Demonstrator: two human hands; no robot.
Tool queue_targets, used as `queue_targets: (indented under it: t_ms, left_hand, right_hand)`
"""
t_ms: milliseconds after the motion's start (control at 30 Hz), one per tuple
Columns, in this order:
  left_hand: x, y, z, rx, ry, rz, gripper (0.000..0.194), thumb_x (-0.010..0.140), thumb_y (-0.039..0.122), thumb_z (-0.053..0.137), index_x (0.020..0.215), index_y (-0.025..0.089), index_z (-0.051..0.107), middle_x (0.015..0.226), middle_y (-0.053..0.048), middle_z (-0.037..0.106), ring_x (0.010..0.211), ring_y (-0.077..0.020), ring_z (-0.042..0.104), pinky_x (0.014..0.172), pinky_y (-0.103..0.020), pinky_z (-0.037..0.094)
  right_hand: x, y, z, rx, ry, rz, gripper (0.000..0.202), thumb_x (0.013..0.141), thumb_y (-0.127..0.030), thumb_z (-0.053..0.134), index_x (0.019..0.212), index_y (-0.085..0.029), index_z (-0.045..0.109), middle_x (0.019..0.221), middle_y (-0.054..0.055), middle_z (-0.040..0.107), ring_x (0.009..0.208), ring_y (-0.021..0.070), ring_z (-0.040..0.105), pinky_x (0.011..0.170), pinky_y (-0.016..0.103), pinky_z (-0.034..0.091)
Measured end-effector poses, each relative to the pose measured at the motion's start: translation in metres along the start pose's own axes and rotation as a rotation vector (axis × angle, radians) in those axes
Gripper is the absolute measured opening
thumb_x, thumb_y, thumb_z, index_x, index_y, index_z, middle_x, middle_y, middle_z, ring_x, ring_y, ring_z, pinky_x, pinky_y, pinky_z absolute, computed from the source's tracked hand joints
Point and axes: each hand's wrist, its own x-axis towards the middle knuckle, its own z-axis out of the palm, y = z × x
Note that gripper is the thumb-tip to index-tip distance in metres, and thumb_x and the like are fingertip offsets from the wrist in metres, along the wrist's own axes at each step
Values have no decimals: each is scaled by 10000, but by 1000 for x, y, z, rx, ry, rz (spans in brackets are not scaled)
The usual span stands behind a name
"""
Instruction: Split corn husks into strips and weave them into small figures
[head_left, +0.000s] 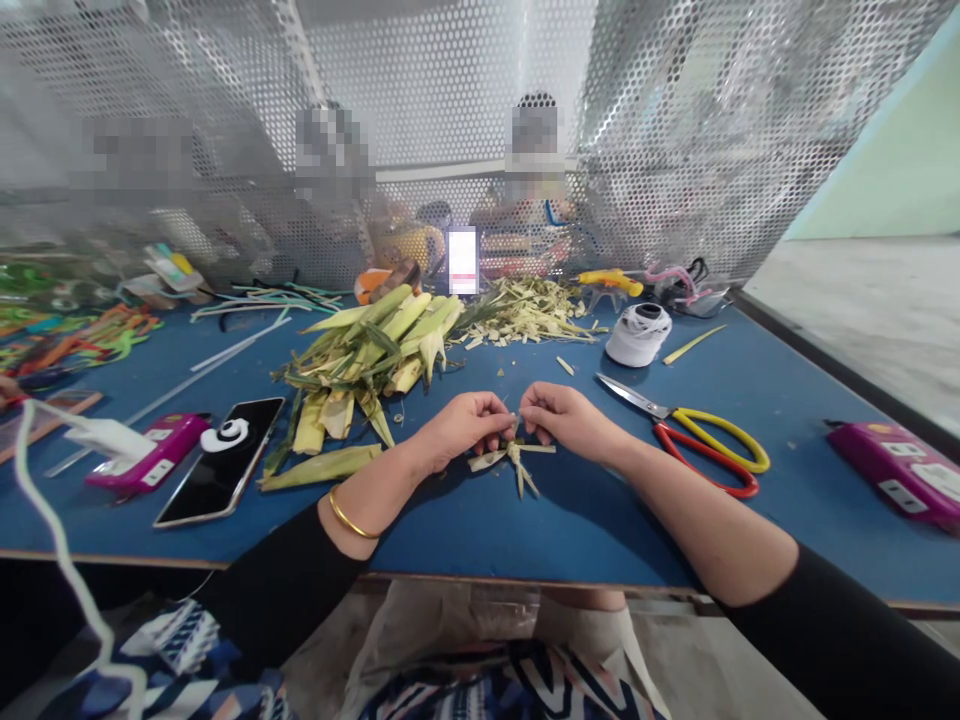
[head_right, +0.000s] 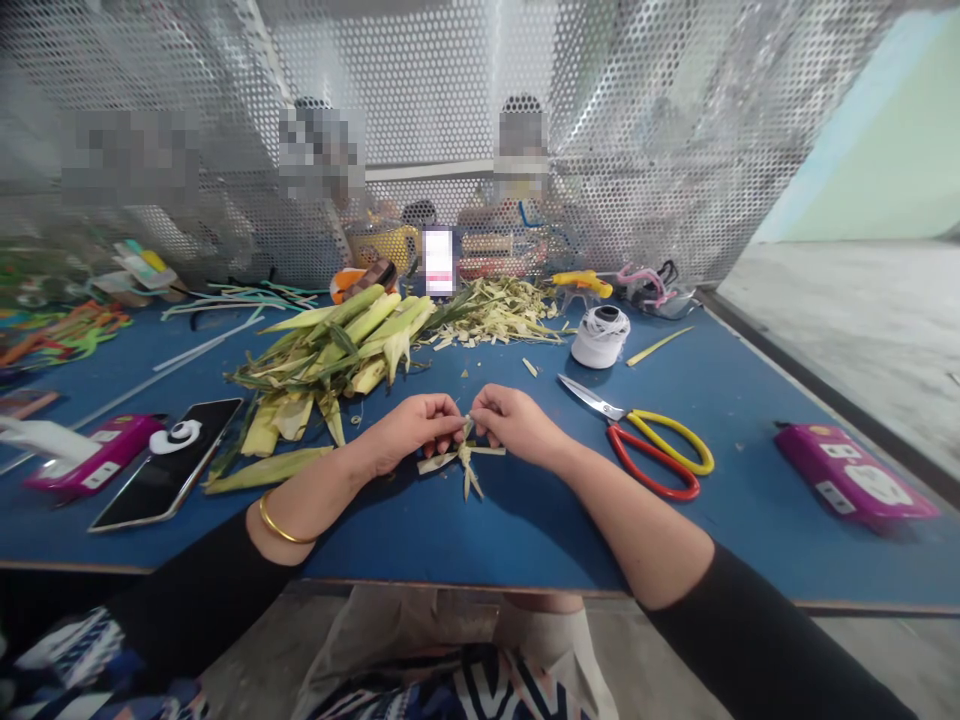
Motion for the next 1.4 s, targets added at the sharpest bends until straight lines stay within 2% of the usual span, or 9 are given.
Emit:
queue_targets:
  t_ms: [267,500,567,700,767,833,967,1200,1400]
  left_hand:
    - [-1,3,-1,-14,70,-35,216,720,288,741,713,151,573,607,19,623,461,-48,476,409,-159,325]
    - [1,4,-2,-9,111,-51,211,647,238,780,683,153,590,522,49,553,445,-54,459,409,-167,329]
    - [1,4,-2,-12,118,-51,211,633,235,782,682,152,594,511,51,542,445,-56,460,411,-168,332]
    - [0,3,-2,-1,134,-32,226,615,262,786,692,153,604,504,48,539,449,-62,463,413,-173,338]
    - [0,2,-1,5,143,-17,252,604,292,794,695,155,604,502,46,539,454,-67,469,413,-174,340]
    - [0,1,-1,5,146,-5,273,595,311,801,694,157,599,500,45,541,457,-69,474,415,-174,344]
    - [0,0,-1,3,145,21,250,606,290,792,699,153,605,495,35,558,453,-72,483,421,-177,359]
    - [1,-3,1,29,217,69,168,670,243,741,686,152,601,541,19,596,486,-88,544,494,-206,448]
    - [-2,-2,2,439,351,288,67,739,211,672,685,174,656,640,-1,657,604,-114,577,573,-210,429]
  right_hand:
    - [-8,-11,-3,70,-224,-10,178,799,-349,581,755,-182,537,606,-49,539,492,75,471,496,223,370]
    - [-11,-13,-7,-8,-323,16,170,812,-332,581,748,-184,528,613,-45,554,488,74,471,504,224,376]
    - [-10,-12,-9,-33,-275,21,160,819,-330,570,764,-181,554,622,-39,561,491,79,472,505,229,377]
    - [-5,-6,-13,-179,49,-66,137,800,-270,586,890,-179,636,752,-5,621,562,98,500,562,253,409]
    - [-2,-3,-11,-231,139,-142,215,776,-217,607,984,-190,658,891,22,650,619,106,518,616,268,434]
    - [1,1,-8,-254,113,-214,254,769,-170,608,1013,-199,671,997,45,648,707,121,557,694,284,457]
    - [4,5,-1,-336,10,-289,89,779,-144,612,818,-188,679,974,60,639,895,168,598,832,308,446]
    - [5,5,0,-349,23,-192,92,775,-115,606,726,-186,637,783,10,607,735,136,549,697,257,409]
    - [4,-1,2,-340,36,-129,100,766,-104,600,710,-179,636,754,2,594,696,129,517,666,251,386]
